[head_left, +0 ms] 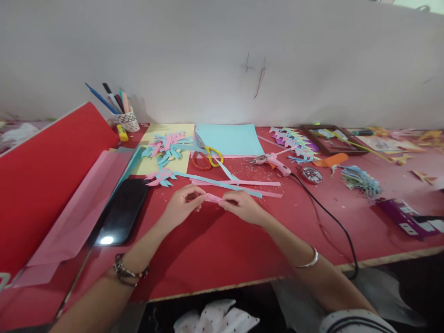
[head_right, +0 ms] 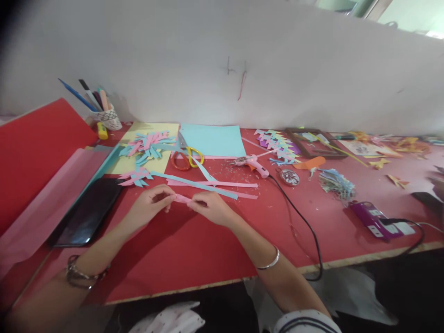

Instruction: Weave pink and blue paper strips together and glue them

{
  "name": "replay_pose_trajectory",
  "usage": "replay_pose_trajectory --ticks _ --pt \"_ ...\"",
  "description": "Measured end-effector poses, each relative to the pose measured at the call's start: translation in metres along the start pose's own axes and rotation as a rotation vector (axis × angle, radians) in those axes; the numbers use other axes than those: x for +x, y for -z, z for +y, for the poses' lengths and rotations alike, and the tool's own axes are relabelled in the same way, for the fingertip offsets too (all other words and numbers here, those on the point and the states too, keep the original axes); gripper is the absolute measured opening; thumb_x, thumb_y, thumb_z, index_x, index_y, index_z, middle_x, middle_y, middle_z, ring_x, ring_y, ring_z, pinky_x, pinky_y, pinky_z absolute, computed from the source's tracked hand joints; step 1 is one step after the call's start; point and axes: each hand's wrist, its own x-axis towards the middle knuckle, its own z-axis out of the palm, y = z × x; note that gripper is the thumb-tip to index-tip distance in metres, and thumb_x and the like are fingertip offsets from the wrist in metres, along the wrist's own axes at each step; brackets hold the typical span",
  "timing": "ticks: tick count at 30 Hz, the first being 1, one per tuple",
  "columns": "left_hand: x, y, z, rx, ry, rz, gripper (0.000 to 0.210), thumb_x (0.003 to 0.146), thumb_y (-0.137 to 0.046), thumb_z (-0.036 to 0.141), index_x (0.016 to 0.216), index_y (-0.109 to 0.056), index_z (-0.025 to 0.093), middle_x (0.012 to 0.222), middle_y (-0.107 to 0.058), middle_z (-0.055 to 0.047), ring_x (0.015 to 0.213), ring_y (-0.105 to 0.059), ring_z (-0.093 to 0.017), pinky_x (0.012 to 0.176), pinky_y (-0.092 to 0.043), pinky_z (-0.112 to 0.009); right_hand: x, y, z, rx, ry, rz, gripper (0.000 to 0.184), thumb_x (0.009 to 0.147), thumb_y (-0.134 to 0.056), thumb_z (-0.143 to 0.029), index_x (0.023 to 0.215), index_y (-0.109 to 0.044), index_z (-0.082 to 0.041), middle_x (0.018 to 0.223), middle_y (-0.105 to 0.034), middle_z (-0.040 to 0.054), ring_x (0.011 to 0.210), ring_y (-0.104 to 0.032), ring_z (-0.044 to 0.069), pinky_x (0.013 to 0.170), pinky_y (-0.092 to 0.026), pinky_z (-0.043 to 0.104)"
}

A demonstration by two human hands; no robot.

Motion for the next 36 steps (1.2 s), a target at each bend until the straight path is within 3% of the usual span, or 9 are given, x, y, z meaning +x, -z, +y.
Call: replay_pose_trajectory --ticks 4,8,14,20,26,36 --pt "-0.001 -0.002 0.0 -0.007 -0.007 0.005 0.008 0.066 -0.062 0.02 0.059 -0.058 0.017 0.058 -0.053 0.003 0.053 -0.049 -0.01 0.053 -0.039 -0.019 0.0 -0.001 -0.002 0.034 -0.039 0.029 0.026 0.084 -0.043 -0.033 0.068 -0.054 -0.016 0.061 -0.053 -0.0011 0.055 -0.042 0.008 0.052 -0.031 0.02" --pt "-0.001 -0.005 -0.001 0.05 -0.058 0.0 0.005 0.066 -0.061 0.021 0.062 -0.06 0.017 0.061 -0.056 0.002 0.058 -0.048 -0.011 0.057 -0.038 -0.02 -0.001 -0.002 -0.005 0.063 -0.033 -0.016 0.025 0.084 -0.043 -0.033 0.07 -0.055 -0.016 0.06 -0.052 -0.0018 0.054 -0.041 0.008 0.053 -0.03 0.02" --pt "0.0 -0.005 -0.004 0.104 -0.112 0.026 0.009 0.066 -0.061 0.024 0.058 -0.061 0.019 0.06 -0.058 0.001 0.06 -0.05 -0.013 0.058 -0.038 -0.022 -0.001 -0.004 -0.004 0.041 -0.004 0.0 0.034 0.084 -0.04 -0.04 0.059 -0.044 -0.018 0.054 -0.043 -0.0032 0.052 -0.036 0.008 0.05 -0.028 0.02" --pt "-0.001 -0.004 -0.004 0.141 -0.172 0.046 0.012 0.068 -0.059 0.027 0.06 -0.06 0.019 0.063 -0.056 0.0 0.062 -0.051 -0.013 0.06 -0.04 -0.022 0.0 -0.006 -0.002 -0.036 0.13 0.056 0.026 0.081 -0.041 -0.023 0.056 -0.039 -0.019 0.058 -0.046 -0.0013 0.056 -0.042 0.009 0.058 -0.035 0.022" --pt "0.003 -0.004 -0.013 0.129 -0.167 0.051 0.017 0.065 -0.058 0.031 0.076 -0.061 0.019 0.073 -0.058 -0.001 0.07 -0.055 -0.015 0.065 -0.045 -0.025 -0.002 -0.007 -0.004 0.037 0.036 0.043 0.018 0.081 -0.045 -0.021 0.064 -0.05 -0.017 0.065 -0.059 0.0005 0.062 -0.054 0.01 0.062 -0.04 0.021" --pt "0.001 -0.004 -0.012 0.22 -0.27 0.055 0.014 0.07 -0.056 0.031 0.063 -0.059 0.019 0.066 -0.057 0.0 0.063 -0.053 -0.013 0.06 -0.045 -0.023 -0.002 -0.006 -0.007 0.023 0.011 -0.017 0.015 0.079 -0.046 -0.019 0.065 -0.049 -0.018 0.061 -0.056 -0.0012 0.058 -0.051 0.01 0.059 -0.039 0.022"
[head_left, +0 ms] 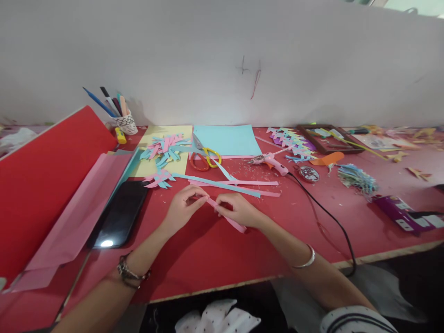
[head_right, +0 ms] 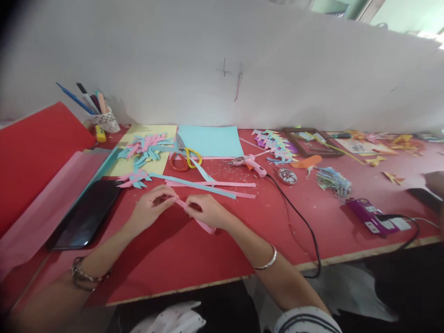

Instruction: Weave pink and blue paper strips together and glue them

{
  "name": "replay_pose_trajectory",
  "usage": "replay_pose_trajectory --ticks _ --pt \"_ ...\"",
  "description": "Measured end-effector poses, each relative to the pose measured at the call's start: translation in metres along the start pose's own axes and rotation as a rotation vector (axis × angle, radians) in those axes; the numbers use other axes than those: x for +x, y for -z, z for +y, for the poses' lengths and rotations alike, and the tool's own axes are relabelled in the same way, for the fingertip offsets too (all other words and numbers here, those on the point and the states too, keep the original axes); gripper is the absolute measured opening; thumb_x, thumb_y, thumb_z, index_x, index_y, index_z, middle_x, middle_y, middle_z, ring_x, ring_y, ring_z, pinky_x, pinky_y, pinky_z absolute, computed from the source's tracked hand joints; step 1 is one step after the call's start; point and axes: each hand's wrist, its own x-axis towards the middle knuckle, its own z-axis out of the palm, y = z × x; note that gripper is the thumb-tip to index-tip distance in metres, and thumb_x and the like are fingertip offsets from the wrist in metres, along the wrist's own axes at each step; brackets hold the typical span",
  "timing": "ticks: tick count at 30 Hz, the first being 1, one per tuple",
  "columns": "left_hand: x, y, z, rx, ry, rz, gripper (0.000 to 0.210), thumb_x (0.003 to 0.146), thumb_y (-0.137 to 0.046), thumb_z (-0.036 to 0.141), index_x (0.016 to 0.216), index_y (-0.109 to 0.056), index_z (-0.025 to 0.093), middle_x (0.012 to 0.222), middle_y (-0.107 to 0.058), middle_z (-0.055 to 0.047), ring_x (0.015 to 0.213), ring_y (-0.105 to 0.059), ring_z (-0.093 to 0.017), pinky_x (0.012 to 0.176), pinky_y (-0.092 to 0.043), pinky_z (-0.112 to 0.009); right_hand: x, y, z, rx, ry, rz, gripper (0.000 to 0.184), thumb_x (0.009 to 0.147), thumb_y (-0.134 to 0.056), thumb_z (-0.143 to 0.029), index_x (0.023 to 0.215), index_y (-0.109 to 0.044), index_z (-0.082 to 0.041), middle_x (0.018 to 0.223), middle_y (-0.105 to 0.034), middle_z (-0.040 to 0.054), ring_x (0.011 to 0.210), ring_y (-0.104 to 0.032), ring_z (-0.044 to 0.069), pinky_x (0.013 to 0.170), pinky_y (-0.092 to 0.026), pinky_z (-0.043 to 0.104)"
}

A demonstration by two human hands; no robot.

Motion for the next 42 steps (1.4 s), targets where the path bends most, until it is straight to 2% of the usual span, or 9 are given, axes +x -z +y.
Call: replay_pose_trajectory --ticks 3,7,9,12,16,21,26,31,42 --pt "-0.001 0.0 -0.001 -0.001 -0.024 -0.012 0.015 0.071 -0.056 0.031 0.064 -0.06 0.019 0.066 -0.057 0.0 0.062 -0.053 -0.013 0.059 -0.045 -0.023 0.0 -0.004 0.0 0.112 -0.039 0.067 0.008 0.079 -0.048 -0.024 0.074 -0.048 -0.018 0.069 -0.056 0.0002 0.064 -0.054 0.011 0.063 -0.043 0.023" --pt "-0.002 -0.003 -0.002 -0.021 -0.058 -0.064 0.015 0.071 -0.058 0.031 0.063 -0.061 0.019 0.07 -0.056 -0.001 0.066 -0.054 -0.013 0.062 -0.046 -0.024 0.0 -0.011 -0.001 0.337 -0.108 0.077 0.016 0.077 -0.051 -0.028 0.09 -0.048 -0.018 0.077 -0.06 0.0016 0.069 -0.06 0.012 0.068 -0.047 0.025" --pt "-0.002 -0.005 -0.002 -0.037 -0.078 -0.067 0.014 0.071 -0.059 0.03 0.063 -0.061 0.019 0.072 -0.056 -0.002 0.068 -0.054 -0.013 0.063 -0.046 -0.025 0.0 -0.013 -0.001 0.391 -0.15 0.03 0.013 0.08 -0.049 -0.031 0.081 -0.051 -0.017 0.069 -0.06 0.0 0.06 -0.06 0.01 0.062 -0.047 0.024" --pt "-0.002 -0.006 0.0 -0.073 -0.085 -0.055 0.012 0.071 -0.059 0.029 0.065 -0.059 0.019 0.071 -0.053 -0.001 0.067 -0.053 -0.013 0.062 -0.046 -0.025 0.0 -0.013 -0.003 0.435 -0.21 -0.011 0.026 0.081 -0.047 -0.038 0.066 -0.052 -0.017 0.06 -0.06 -0.0008 0.049 -0.057 0.008 0.052 -0.045 0.02" --pt "-0.001 -0.005 0.0 -0.092 -0.086 -0.036 0.013 0.069 -0.059 0.03 0.063 -0.057 0.019 0.071 -0.053 -0.001 0.068 -0.052 -0.013 0.062 -0.046 -0.025 0.0 -0.012 -0.007 0.478 -0.25 0.03 0.028 0.076 -0.053 -0.041 0.063 -0.056 -0.016 0.055 -0.06 -0.0018 0.042 -0.053 0.007 0.048 -0.043 0.019" --pt "-0.001 -0.005 -0.001 -0.168 0.106 -0.032 0.021 0.064 -0.062 0.034 0.077 -0.056 0.019 0.074 -0.057 -0.001 0.071 -0.056 -0.014 0.065 -0.047 -0.027 0.001 -0.013 -0.008 0.543 -0.261 0.172 0.029 0.069 -0.061 -0.042 0.059 -0.054 -0.016 0.051 -0.058 -0.0029 0.042 -0.053 0.007 0.047 -0.044 0.019" --pt "-0.002 -0.007 0.001 -0.167 0.234 -0.072 0.033 0.062 -0.062 0.038 0.088 -0.058 0.018 0.071 -0.06 0.001 0.069 -0.059 -0.015 0.066 -0.048 -0.027 0.001 -0.015 -0.006 0.574 -0.287 0.183 0.028 0.067 -0.064 -0.038 0.056 -0.052 -0.016 0.049 -0.057 -0.0036 0.042 -0.054 0.007 0.046 -0.044 0.019" --pt "-0.002 -0.006 0.004 -0.107 0.201 -0.103 0.021 0.065 -0.058 0.039 0.064 -0.06 0.018 0.062 -0.063 0.0 0.062 -0.057 -0.014 0.064 -0.046 -0.026 0.0 -0.016 -0.006 0.52 -0.309 0.156 0.025 0.068 -0.063 -0.032 0.054 -0.049 -0.017 0.047 -0.056 -0.0049 0.039 -0.052 0.005 0.043 -0.041 0.017" --pt "-0.001 -0.004 0.009 -0.066 0.173 -0.078 0.021 0.064 -0.058 0.039 0.06 -0.064 0.019 0.056 -0.064 -0.001 0.049 -0.053 -0.013 0.053 -0.045 -0.025 -0.001 -0.016 -0.002 0.476 -0.293 0.098 0.026 0.072 -0.059 -0.035 0.056 -0.049 -0.017 0.044 -0.053 -0.0052 0.037 -0.049 0.005 0.041 -0.039 0.016"
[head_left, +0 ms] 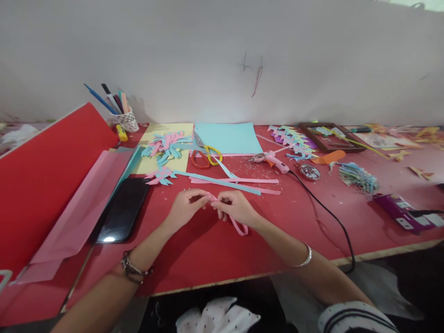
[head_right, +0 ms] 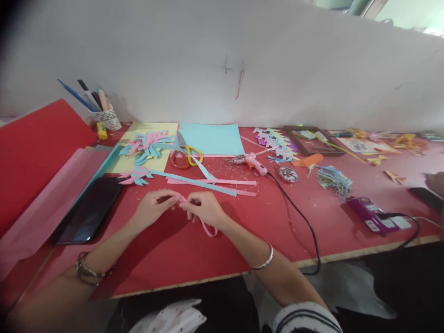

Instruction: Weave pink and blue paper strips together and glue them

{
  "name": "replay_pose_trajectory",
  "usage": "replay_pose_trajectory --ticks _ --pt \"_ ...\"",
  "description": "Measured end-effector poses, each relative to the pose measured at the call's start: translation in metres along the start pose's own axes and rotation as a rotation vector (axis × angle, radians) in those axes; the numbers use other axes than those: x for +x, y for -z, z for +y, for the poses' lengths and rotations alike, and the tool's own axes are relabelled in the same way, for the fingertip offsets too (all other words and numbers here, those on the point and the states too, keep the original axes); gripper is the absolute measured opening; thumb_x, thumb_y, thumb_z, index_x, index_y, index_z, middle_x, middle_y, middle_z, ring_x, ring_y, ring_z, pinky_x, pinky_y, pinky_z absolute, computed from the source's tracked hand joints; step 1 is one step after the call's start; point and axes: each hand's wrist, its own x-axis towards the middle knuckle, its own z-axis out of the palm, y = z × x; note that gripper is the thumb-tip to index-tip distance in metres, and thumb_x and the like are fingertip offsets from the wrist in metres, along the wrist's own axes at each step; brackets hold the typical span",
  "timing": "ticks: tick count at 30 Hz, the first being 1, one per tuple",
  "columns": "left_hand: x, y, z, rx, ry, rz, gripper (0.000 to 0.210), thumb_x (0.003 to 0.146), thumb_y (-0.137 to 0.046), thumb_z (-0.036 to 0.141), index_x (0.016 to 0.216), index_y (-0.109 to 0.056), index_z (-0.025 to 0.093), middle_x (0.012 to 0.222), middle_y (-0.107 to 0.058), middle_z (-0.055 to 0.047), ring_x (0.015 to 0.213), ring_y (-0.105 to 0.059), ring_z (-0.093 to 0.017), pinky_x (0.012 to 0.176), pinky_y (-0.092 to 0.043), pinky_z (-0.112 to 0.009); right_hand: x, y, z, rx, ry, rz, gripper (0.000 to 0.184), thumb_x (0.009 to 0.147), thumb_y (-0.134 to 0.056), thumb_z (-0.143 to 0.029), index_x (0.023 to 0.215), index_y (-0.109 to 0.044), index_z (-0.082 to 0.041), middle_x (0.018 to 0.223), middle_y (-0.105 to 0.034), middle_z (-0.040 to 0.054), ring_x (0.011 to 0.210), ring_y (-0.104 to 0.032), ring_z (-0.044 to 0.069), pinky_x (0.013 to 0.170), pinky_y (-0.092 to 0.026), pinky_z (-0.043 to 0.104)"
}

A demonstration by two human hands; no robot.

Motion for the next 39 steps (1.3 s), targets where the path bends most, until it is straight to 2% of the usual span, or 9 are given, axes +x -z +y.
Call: replay_pose_trajectory --ticks 7,10,14,18,22,26,29,34,39 --pt "0.0 0.001 0.002 0.006 0.009 0.019 0.022 0.066 -0.056 0.038 0.059 -0.065 0.02 0.048 -0.059 0.002 0.044 -0.05 -0.012 0.052 -0.044 -0.024 0.001 0.003 -0.002 -0.037 -0.023 -0.054 0.02 0.075 -0.055 -0.029 0.061 -0.054 -0.015 0.048 -0.056 -0.004 0.039 -0.051 0.006 0.044 -0.042 0.017" --pt "0.0 0.004 0.003 0.007 0.027 0.038 0.024 0.066 -0.055 0.04 0.057 -0.064 0.019 0.047 -0.058 0.002 0.043 -0.049 -0.011 0.048 -0.043 -0.024 0.0 0.005 -0.006 -0.07 -0.061 -0.124 0.008 0.075 -0.054 -0.02 0.071 -0.058 -0.014 0.055 -0.059 -0.0029 0.045 -0.055 0.007 0.048 -0.045 0.019" --pt "0.003 0.01 0.003 0.006 0.045 0.069 0.026 0.064 -0.057 0.042 0.056 -0.063 0.019 0.043 -0.053 0.003 0.042 -0.049 -0.012 0.046 -0.041 -0.023 0.0 0.009 -0.009 -0.084 -0.094 -0.177 0.01 0.078 -0.049 -0.015 0.082 -0.058 -0.013 0.057 -0.06 -0.0028 0.046 -0.056 0.007 0.046 -0.043 0.017" --pt "0.007 0.017 0.0 -0.001 0.054 0.15 0.026 0.063 -0.057 0.042 0.053 -0.062 0.018 0.043 -0.054 0.002 0.043 -0.049 -0.012 0.048 -0.041 -0.023 0.002 0.015 -0.005 -0.042 -0.098 -0.164 0.011 0.081 -0.046 -0.016 0.084 -0.057 -0.014 0.058 -0.061 -0.0024 0.047 -0.057 0.006 0.044 -0.041 0.016" --pt "0.01 0.023 -0.006 -0.018 0.051 0.283 0.025 0.065 -0.055 0.042 0.056 -0.06 0.018 0.05 -0.058 0.0 0.046 -0.049 -0.011 0.05 -0.042 -0.023 0.004 0.023 -0.004 -0.003 -0.094 -0.139 0.012 0.083 -0.045 -0.018 0.083 -0.057 -0.014 0.057 -0.061 -0.0026 0.046 -0.057 0.006 0.048 -0.043 0.016" --pt "0.011 0.027 -0.009 -0.029 0.032 0.376 0.023 0.067 -0.055 0.039 0.056 -0.059 0.018 0.049 -0.056 0.001 0.047 -0.048 -0.011 0.051 -0.043 -0.024 0.005 0.029 -0.006 0.076 -0.068 -0.078 0.017 0.079 -0.053 -0.03 0.074 -0.058 -0.014 0.055 -0.062 -0.002 0.044 -0.057 0.007 0.05 -0.045 0.019" --pt "0.011 0.026 -0.008 -0.026 0.018 0.422 0.021 0.068 -0.055 0.036 0.056 -0.059 0.019 0.049 -0.054 0.002 0.047 -0.048 -0.011 0.051 -0.043 -0.023 0.007 0.031 -0.005 0.163 -0.053 0.032 0.022 0.074 -0.059 -0.036 0.068 -0.058 -0.015 0.053 -0.062 -0.0018 0.044 -0.057 0.007 0.051 -0.047 0.021" --pt "0.009 0.023 -0.008 -0.014 0.004 0.483 0.022 0.07 -0.054 0.033 0.056 -0.059 0.019 0.047 -0.051 0.003 0.046 -0.046 -0.011 0.05 -0.041 -0.022 0.01 0.033 -0.002 0.28 -0.037 0.229 0.022 0.065 -0.066 -0.037 0.066 -0.058 -0.016 0.055 -0.064 -0.0011 0.048 -0.059 0.009 0.059 -0.051 0.025" --pt "0.009 0.023 -0.009 -0.005 0.005 0.54 0.023 0.069 -0.053 0.035 0.054 -0.058 0.019 0.047 -0.052 0.002 0.044 -0.042 -0.01 0.045 -0.035 -0.022 0.012 0.034 0.0 0.321 -0.021 0.292 0.025 0.067 -0.065 -0.04 0.07 -0.059 -0.016 0.064 -0.067 0.0013 0.058 -0.063 0.011 0.071 -0.052 0.03"
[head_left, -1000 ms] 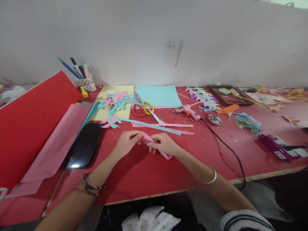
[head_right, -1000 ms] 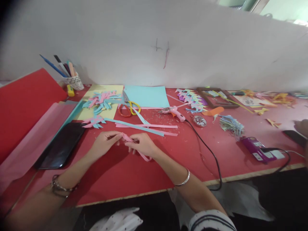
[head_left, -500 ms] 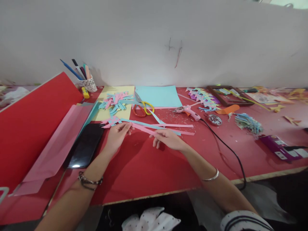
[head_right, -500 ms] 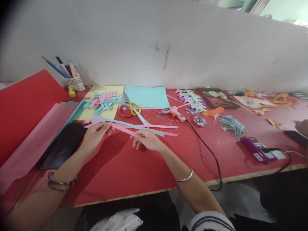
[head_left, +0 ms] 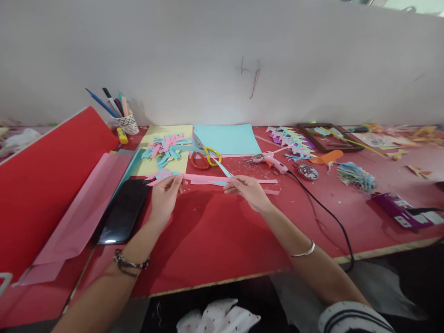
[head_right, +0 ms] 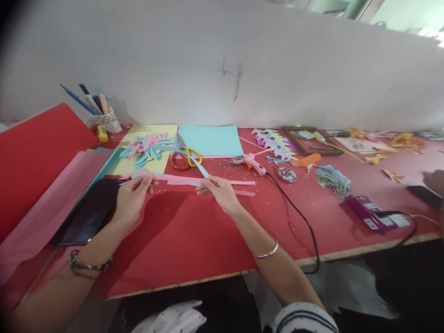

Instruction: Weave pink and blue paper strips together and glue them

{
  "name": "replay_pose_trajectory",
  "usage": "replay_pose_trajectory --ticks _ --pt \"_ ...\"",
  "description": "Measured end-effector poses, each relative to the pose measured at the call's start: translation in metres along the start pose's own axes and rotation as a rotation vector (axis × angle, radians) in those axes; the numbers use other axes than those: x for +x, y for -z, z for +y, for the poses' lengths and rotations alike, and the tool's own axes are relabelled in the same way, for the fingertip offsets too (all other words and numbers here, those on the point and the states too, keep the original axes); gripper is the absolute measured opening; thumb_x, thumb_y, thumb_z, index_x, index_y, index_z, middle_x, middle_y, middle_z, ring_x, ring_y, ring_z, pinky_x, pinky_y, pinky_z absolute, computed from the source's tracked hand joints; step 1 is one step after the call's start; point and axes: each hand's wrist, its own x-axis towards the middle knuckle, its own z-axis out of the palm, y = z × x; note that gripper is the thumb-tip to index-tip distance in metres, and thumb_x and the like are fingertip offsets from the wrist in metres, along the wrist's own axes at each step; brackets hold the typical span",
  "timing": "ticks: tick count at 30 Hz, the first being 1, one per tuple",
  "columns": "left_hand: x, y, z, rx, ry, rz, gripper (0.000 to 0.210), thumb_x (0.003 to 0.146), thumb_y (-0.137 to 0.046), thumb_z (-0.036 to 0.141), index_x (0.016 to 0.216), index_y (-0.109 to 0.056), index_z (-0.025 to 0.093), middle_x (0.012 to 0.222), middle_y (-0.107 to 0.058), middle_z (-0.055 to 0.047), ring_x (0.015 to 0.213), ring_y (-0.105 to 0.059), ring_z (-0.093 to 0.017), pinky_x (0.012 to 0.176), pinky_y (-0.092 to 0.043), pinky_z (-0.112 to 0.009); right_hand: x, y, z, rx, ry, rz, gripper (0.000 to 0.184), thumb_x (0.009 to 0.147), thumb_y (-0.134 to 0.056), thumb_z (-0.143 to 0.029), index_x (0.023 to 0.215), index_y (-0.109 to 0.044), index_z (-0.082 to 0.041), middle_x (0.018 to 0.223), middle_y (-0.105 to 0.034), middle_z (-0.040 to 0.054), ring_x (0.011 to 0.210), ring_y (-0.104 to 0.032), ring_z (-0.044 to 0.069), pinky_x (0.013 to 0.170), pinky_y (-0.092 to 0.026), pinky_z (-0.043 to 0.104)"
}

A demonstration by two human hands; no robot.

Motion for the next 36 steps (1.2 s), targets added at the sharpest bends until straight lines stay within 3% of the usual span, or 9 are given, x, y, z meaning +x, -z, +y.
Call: replay_pose_trajectory --ticks 12,19,28,32,33,35,36 --pt "0.0 0.0 0.0 -0.01 0.004 0.042 0.023 0.066 -0.054 0.038 0.054 -0.058 0.018 0.043 -0.046 0.004 0.043 -0.039 -0.01 0.046 -0.032 -0.023 0.001 0.001 0.0 -0.083 0.091 0.089 0.032 0.066 -0.062 -0.048 0.066 -0.058 -0.017 0.058 -0.062 0.0001 0.051 -0.059 0.01 0.06 -0.051 0.028" --pt "0.002 0.0 -0.004 -0.062 0.036 0.051 0.025 0.064 -0.056 0.042 0.057 -0.058 0.018 0.051 -0.053 0.003 0.044 -0.039 -0.008 0.045 -0.033 -0.022 -0.002 0.003 -0.007 -0.304 0.221 -0.027 0.036 0.072 -0.05 -0.051 0.055 -0.049 -0.019 0.045 -0.048 -0.004 0.043 -0.044 0.007 0.047 -0.04 0.023" --pt "0.009 0.003 -0.007 0.004 0.056 0.005 0.036 0.061 -0.054 0.052 0.059 -0.058 0.017 0.06 -0.059 -0.002 0.048 -0.046 -0.011 0.049 -0.04 -0.025 -0.006 0.004 -0.007 -0.46 0.392 -0.017 0.035 0.079 -0.041 -0.045 0.056 -0.045 -0.019 0.046 -0.039 -0.005 0.044 -0.036 0.007 0.047 -0.032 0.021" --pt "0.0 0.006 0.012 0.137 -0.103 0.031 0.039 0.062 -0.056 0.048 0.085 -0.063 0.017 0.091 -0.064 -0.007 0.084 -0.055 -0.021 0.077 -0.042 -0.032 -0.013 0.002 -0.014 -0.639 0.579 -0.15 0.03 0.083 -0.038 -0.031 0.056 -0.041 -0.019 0.05 -0.041 -0.0037 0.047 -0.037 0.007 0.051 -0.032 0.021" --pt "-0.004 0.005 0.018 0.254 -0.247 -0.007 0.042 0.069 -0.05 0.047 0.094 -0.061 0.016 0.097 -0.064 -0.009 0.094 -0.053 -0.023 0.084 -0.04 -0.035 -0.015 0.0 -0.016 -0.689 0.642 -0.203 0.03 0.083 -0.038 -0.028 0.055 -0.039 -0.019 0.05 -0.041 -0.0035 0.048 -0.037 0.007 0.052 -0.032 0.021" --pt "-0.015 0.001 0.03 0.449 -0.471 -0.205 0.041 0.077 -0.041 0.047 0.098 -0.06 0.016 0.101 -0.064 -0.011 0.1 -0.053 -0.025 0.089 -0.037 -0.039 -0.019 -0.005 -0.019 -0.774 0.759 -0.296 0.031 0.084 -0.038 -0.024 0.054 -0.035 -0.019 0.051 -0.04 -0.0032 0.05 -0.037 0.008 0.054 -0.031 0.021" --pt "-0.021 -0.001 0.035 0.521 -0.513 -0.334 0.039 0.081 -0.037 0.045 0.097 -0.059 0.017 0.098 -0.065 -0.01 0.096 -0.055 -0.024 0.087 -0.037 -0.039 -0.021 -0.007 -0.02 -0.8 0.8 -0.326 0.031 0.085 -0.038 -0.023 0.054 -0.034 -0.019 0.051 -0.04 -0.0032 0.05 -0.037 0.008 0.055 -0.031 0.021"
